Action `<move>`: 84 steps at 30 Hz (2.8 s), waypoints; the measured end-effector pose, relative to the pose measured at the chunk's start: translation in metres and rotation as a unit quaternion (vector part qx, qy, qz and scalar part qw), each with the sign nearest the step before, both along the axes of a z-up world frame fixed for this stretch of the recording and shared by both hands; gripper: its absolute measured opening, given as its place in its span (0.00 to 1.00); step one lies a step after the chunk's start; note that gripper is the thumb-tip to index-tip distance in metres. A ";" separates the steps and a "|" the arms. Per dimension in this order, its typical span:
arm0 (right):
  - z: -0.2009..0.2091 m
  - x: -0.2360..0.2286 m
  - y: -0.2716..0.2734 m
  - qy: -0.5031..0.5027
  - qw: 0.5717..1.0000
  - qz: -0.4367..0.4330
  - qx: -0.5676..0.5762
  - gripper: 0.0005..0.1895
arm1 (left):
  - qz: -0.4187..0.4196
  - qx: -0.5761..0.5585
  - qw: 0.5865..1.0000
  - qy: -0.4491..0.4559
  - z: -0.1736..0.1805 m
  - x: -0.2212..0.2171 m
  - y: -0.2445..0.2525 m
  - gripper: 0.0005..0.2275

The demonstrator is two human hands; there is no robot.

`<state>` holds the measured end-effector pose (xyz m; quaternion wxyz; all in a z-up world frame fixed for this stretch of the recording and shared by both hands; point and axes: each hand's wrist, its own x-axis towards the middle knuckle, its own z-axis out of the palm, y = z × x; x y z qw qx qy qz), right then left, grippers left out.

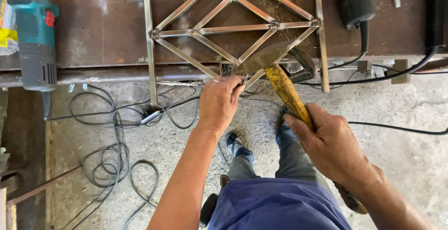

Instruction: Fabricating a metal frame by grinding welds, hammering components into alignment, and performing spot welding.

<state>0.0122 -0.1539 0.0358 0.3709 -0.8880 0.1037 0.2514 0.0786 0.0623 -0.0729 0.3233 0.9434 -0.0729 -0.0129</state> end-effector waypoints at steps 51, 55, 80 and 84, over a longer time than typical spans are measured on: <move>-0.024 -0.023 -0.078 0.010 0.939 -0.344 0.000 0.13 | 0.053 -0.244 0.957 0.146 0.018 -0.008 -0.150 0.07; -0.037 0.022 -0.138 0.008 0.930 -0.360 -0.073 0.20 | 0.007 -0.194 0.967 0.167 0.011 0.025 -0.245 0.06; -0.139 0.034 -0.331 -0.160 0.942 -0.163 -0.245 0.24 | 0.146 -0.107 0.970 0.161 0.029 -0.037 -0.163 0.11; -0.217 -0.075 -0.351 -0.143 0.905 -0.364 -0.166 0.22 | 0.140 -0.059 0.961 0.229 -0.020 -0.068 -0.115 0.13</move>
